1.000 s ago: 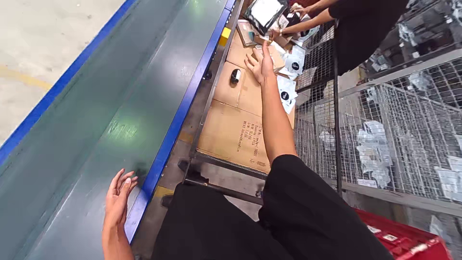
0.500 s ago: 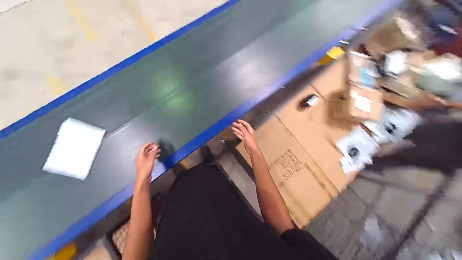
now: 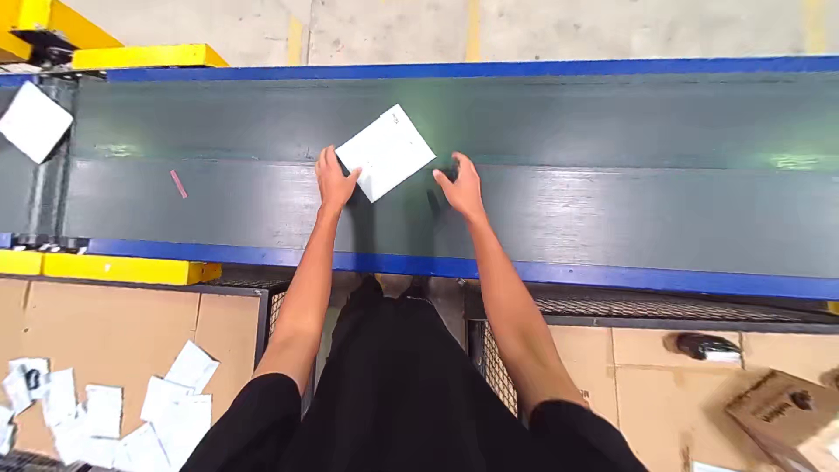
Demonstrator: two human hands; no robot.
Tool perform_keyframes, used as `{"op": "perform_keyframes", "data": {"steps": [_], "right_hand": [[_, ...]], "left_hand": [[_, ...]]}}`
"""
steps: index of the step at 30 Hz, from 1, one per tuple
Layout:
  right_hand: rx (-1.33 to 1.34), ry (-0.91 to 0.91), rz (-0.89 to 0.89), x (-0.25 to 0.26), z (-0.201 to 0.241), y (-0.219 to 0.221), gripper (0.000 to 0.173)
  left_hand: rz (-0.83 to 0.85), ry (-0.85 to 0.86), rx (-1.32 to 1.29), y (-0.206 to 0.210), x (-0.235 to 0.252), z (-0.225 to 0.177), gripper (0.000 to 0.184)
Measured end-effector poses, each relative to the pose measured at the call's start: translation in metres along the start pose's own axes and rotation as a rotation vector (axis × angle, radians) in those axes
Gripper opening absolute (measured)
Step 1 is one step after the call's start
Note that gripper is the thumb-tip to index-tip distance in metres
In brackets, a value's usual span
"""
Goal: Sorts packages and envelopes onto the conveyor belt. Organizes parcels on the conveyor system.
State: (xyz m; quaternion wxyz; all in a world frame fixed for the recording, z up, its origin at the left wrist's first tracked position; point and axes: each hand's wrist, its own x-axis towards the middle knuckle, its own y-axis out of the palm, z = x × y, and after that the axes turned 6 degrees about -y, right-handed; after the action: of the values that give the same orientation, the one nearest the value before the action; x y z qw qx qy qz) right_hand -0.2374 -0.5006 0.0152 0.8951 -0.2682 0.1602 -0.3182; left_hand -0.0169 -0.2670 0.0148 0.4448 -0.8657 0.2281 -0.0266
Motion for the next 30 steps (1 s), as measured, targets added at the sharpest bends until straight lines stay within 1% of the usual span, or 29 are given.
{"op": "perform_keyframes", "data": {"steps": [1, 3, 5, 7, 8, 10, 12, 13, 14, 15, 17, 18, 19, 20, 21, 22, 24, 26, 27, 28, 29, 30], "right_hand": [[-0.119, -0.017, -0.010, 0.033, 0.001, -0.002, 0.078], [-0.282, 0.053, 0.035, 0.074, -0.001, -0.007, 0.089], [-0.354, 0.151, 0.068, 0.088, -0.002, -0.011, 0.095], [-0.330, 0.197, 0.080, 0.082, -0.010, -0.014, 0.096], [-0.315, 0.213, 0.072, 0.071, -0.017, -0.015, 0.095], [-0.274, 0.236, 0.032, 0.040, -0.034, -0.020, 0.090], [-0.203, 0.232, 0.038, 0.004, -0.046, -0.029, 0.076], [-0.163, 0.222, 0.066, -0.015, -0.052, -0.031, 0.067], [-0.106, 0.205, 0.083, -0.032, -0.055, -0.031, 0.059], [-0.006, 0.192, 0.075, -0.051, -0.055, -0.030, 0.055], [0.322, 0.194, 0.028, -0.094, -0.054, -0.020, 0.050], [0.453, 0.207, -0.002, -0.114, -0.056, -0.013, 0.045], [0.535, 0.218, -0.047, -0.131, -0.063, -0.009, 0.041], [0.568, 0.224, -0.113, -0.147, -0.071, -0.009, 0.040], [0.578, 0.230, -0.177, -0.157, -0.078, -0.012, 0.037], [0.580, 0.242, -0.231, -0.164, -0.084, -0.017, 0.034], [0.556, 0.267, -0.280, -0.169, -0.094, -0.031, 0.027], [0.482, 0.315, -0.296, -0.158, -0.098, -0.048, 0.027], [0.427, 0.337, -0.294, -0.150, -0.096, -0.056, 0.028], [0.365, 0.350, -0.278, -0.139, -0.092, -0.063, 0.029], [0.308, 0.348, -0.251, -0.125, -0.084, -0.066, 0.030], [0.262, 0.336, -0.218, -0.110, -0.075, -0.064, 0.032]], "left_hand": [[0.049, 0.050, 0.044, 0.012, 0.014, -0.014, 0.098], [0.134, 0.087, 0.133, 0.036, 0.027, -0.038, 0.110], [0.178, 0.096, 0.160, 0.057, 0.026, -0.055, 0.112], [0.236, 0.117, 0.099, 0.071, 0.019, -0.066, 0.107], [0.282, 0.131, 0.068, 0.076, 0.012, -0.068, 0.101], [0.372, 0.189, 0.044, 0.087, 0.005, -0.072, 0.080], [0.471, 0.247, 0.035, 0.094, -0.002, -0.077, 0.052], [0.528, 0.272, 0.020, 0.097, -0.007, -0.077, 0.043], [0.593, 0.295, -0.005, 0.095, -0.015, -0.077, 0.039], [0.660, 0.324, -0.049, 0.090, -0.025, -0.077, 0.037], [0.772, 0.343, -0.209, 0.070, -0.054, -0.067, 0.035], [0.802, 0.320, -0.316, 0.056, -0.068, -0.054, 0.033], [0.777, 0.275, -0.423, 0.040, -0.080, -0.035, 0.032], [0.678, 0.193, -0.510, 0.023, -0.094, -0.010, 0.032], [0.494, 0.071, -0.582, 0.003, -0.108, 0.022, 0.034], [0.245, -0.077, -0.639, -0.020, -0.123, 0.058, 0.038], [-0.293, -0.415, -0.704, -0.075, -0.154, 0.144, 0.050], [-0.787, -0.727, -0.787, -0.138, -0.195, 0.251, 0.059], [-1.008, -0.864, -0.867, -0.164, -0.224, 0.307, 0.063], [-1.199, -0.994, -0.962, -0.184, -0.260, 0.354, 0.063], [-1.315, -1.121, -1.058, -0.201, -0.299, 0.387, 0.066], [-1.361, -1.230, -1.124, -0.216, -0.332, 0.405, 0.069]]}}
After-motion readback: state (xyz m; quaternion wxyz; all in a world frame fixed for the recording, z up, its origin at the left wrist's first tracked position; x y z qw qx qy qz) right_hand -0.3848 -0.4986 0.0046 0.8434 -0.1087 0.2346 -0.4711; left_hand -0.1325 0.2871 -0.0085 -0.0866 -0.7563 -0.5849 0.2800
